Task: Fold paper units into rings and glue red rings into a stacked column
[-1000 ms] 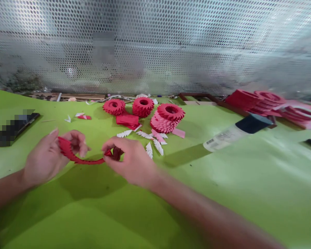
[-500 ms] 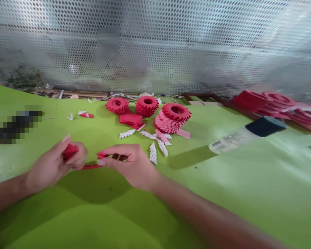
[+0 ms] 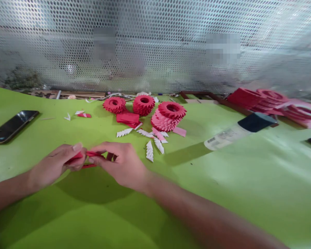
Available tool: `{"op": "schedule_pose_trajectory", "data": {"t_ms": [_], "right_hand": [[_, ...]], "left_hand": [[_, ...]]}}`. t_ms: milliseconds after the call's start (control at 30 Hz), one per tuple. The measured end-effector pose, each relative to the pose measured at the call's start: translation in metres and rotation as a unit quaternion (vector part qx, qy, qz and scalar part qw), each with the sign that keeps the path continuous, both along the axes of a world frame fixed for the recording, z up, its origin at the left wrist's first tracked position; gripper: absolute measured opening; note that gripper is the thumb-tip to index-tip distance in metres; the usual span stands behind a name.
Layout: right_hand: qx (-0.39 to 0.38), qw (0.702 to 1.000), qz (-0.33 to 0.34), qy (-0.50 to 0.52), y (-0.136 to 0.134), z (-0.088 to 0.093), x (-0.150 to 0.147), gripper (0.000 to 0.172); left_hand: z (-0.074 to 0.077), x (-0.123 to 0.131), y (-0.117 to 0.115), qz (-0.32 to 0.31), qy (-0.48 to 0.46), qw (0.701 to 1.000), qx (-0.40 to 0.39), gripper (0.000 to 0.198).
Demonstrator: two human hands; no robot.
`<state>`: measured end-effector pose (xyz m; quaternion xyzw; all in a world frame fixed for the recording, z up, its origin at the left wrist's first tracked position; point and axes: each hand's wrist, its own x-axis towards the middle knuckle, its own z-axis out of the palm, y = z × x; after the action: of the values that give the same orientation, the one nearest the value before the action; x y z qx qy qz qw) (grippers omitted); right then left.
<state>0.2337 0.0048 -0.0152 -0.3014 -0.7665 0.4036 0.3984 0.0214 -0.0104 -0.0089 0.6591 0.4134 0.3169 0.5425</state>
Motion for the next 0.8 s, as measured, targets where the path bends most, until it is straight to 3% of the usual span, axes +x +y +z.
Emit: {"op": "schedule_pose_trajectory", "data": {"t_ms": [233, 333, 433, 633, 800], "right_hand": [[-0.002, 0.999, 0.007, -0.038, -0.002, 0.003, -0.001, 0.013], [-0.061, 0.997, -0.014, -0.055, -0.002, 0.005, 0.001, 0.015], [-0.158, 0.985, -0.041, -0.058, 0.000, 0.007, 0.004, 0.029], [-0.245, 0.967, -0.050, -0.045, 0.005, 0.007, 0.007, 0.030], [-0.276, 0.958, -0.071, -0.032, 0.005, 0.008, 0.010, 0.028]], "left_hand": [[0.003, -0.002, -0.007, 0.025, 0.015, 0.999, 0.029, 0.069], [0.003, -0.002, -0.009, 0.086, -0.011, 0.995, 0.042, 0.067], [0.001, -0.003, -0.008, 0.125, -0.037, 0.990, 0.045, 0.061], [-0.006, -0.008, 0.001, 0.132, -0.070, 0.989, -0.016, 0.058], [-0.012, -0.016, 0.007, 0.116, -0.021, 0.993, -0.018, 0.068]]}}
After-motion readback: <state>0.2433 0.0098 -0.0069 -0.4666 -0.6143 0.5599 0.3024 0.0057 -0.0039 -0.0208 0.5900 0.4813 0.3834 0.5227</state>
